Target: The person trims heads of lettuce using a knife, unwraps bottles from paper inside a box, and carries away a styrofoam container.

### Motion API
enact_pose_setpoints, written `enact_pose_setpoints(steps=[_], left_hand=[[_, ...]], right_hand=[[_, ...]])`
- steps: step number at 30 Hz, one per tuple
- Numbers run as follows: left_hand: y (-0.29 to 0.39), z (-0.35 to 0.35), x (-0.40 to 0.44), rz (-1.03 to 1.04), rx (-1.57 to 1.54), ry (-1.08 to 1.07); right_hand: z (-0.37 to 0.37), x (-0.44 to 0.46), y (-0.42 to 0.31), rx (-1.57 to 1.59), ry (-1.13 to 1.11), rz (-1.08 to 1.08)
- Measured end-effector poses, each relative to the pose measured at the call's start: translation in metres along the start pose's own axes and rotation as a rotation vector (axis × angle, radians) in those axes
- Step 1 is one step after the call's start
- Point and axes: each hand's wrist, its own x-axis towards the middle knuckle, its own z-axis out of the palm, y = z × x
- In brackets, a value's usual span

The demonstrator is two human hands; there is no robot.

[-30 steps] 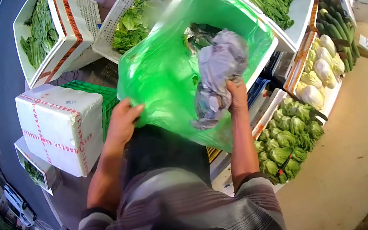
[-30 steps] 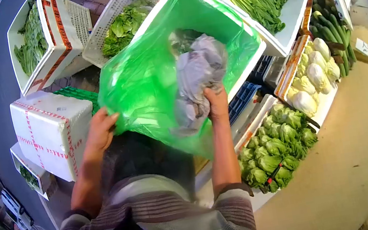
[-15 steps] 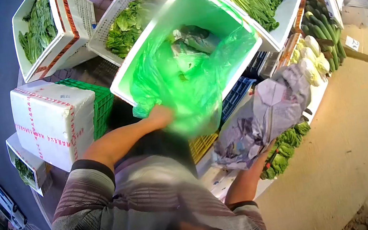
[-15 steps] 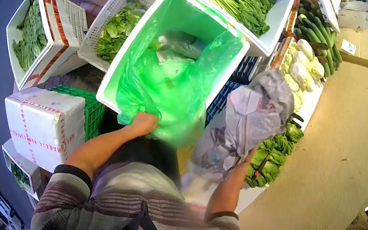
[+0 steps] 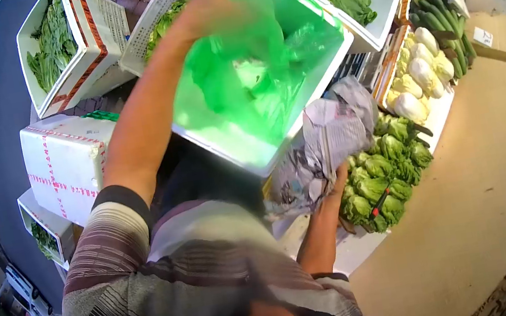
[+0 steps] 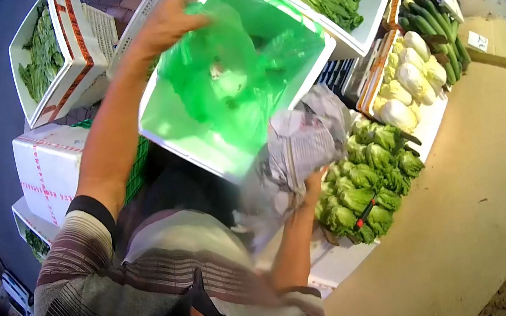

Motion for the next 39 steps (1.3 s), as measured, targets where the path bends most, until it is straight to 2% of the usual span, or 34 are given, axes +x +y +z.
enact_pose_setpoints(steps=[1, 2, 3, 5, 7, 8, 11, 13, 14, 17, 18, 19, 20, 23, 25, 26, 28, 29, 30, 31, 32, 33, 34, 35, 37, 39], left_hand=[[-0.004, -0.011, -0.013, 0.045, -0.045, 0.085], [-0.008, -0.022, -0.027, 0.094, -0.086, 0.169], [-0.013, -0.027, -0.046, 0.05, -0.139, 0.238], [-0.042, -0.023, -0.068, -0.088, -0.341, 0.39], [-0.092, -0.014, -0.074, -0.282, -0.644, 0.552], [-0.095, -0.017, -0.065, -0.317, -0.744, 0.653], [-0.058, -0.051, -0.021, 0.012, -0.835, 0.547], [0.003, -0.072, -0.006, -0.01, -0.834, 0.444], [0.019, -0.08, -0.011, 0.056, -0.899, 0.341], [-0.032, -0.101, -0.036, 0.121, -0.856, 0.26], [-0.054, -0.101, -0.044, 0.028, -0.854, 0.319], [-0.091, -0.098, -0.052, -0.049, -0.686, 0.431], [-0.101, -0.097, -0.065, -0.293, -0.231, 0.398], [-0.11, -0.101, -0.093, -0.276, 0.24, 0.448], [-0.082, -0.106, -0.101, -0.314, 0.142, 0.388], [-0.071, -0.098, -0.103, -0.239, 0.225, 0.468], [-0.039, -0.038, -0.121, -0.141, 0.036, 0.461], [-0.049, 0.004, -0.13, 0.063, 0.046, 0.301], [-0.063, 0.058, -0.145, 0.023, -0.211, 0.105], [-0.064, 0.099, -0.157, -0.067, -0.109, -0.188], [-0.092, 0.149, -0.175, -0.004, -0.02, -0.313], [-0.121, 0.193, -0.196, -0.053, 0.16, -0.445], [-0.144, 0.218, -0.207, -0.205, 0.171, -0.646], [-0.166, 0.235, -0.219, -0.233, 0.238, -0.647], [-0.164, 0.235, -0.205, -0.47, 0.379, -0.914], [-0.175, 0.223, -0.19, -0.28, 0.347, -0.727]], right_hand=[[0.035, -0.015, -0.006, 0.014, 0.009, -0.028], [0.036, -0.007, 0.003, 0.177, -0.019, 0.136], [0.036, -0.004, 0.009, 0.074, 0.005, 0.116], [-0.029, 0.043, 0.045, 0.04, -0.07, 0.142], [0.025, 0.011, 0.03, 0.075, -0.007, 0.194], [0.059, -0.008, 0.019, 0.09, 0.024, 0.218], [0.053, -0.003, 0.021, 0.082, 0.029, 0.203], [0.039, 0.005, 0.022, 0.076, 0.019, 0.177], [0.035, 0.006, 0.023, 0.077, 0.014, 0.168], [0.023, 0.006, 0.022, 0.085, 0.014, 0.153], [0.02, 0.004, 0.021, 0.095, 0.019, 0.151], [0.015, 0.005, 0.022, 0.102, 0.025, 0.151], [0.007, 0.002, 0.024, 0.104, 0.038, 0.152], [-0.008, 0.001, 0.027, 0.125, 0.056, 0.151], [-0.02, -0.006, 0.03, 0.119, 0.093, 0.16], [-0.023, -0.005, 0.031, 0.123, 0.096, 0.159], [-0.028, -0.01, 0.032, 0.124, 0.114, 0.161], [-0.03, -0.013, 0.033, 0.118, 0.124, 0.162], [-0.031, -0.014, 0.032, 0.117, 0.128, 0.163], [-0.034, -0.017, 0.032, 0.115, 0.137, 0.163], [-0.037, -0.019, 0.03, 0.111, 0.145, 0.165], [-0.04, -0.02, 0.029, 0.109, 0.152, 0.168], [-0.043, -0.022, 0.028, 0.111, 0.155, 0.17], [-0.047, -0.027, 0.027, 0.113, 0.165, 0.175], [-0.053, -0.031, 0.026, 0.108, 0.178, 0.179], [-0.056, -0.031, 0.024, 0.103, 0.18, 0.175]])
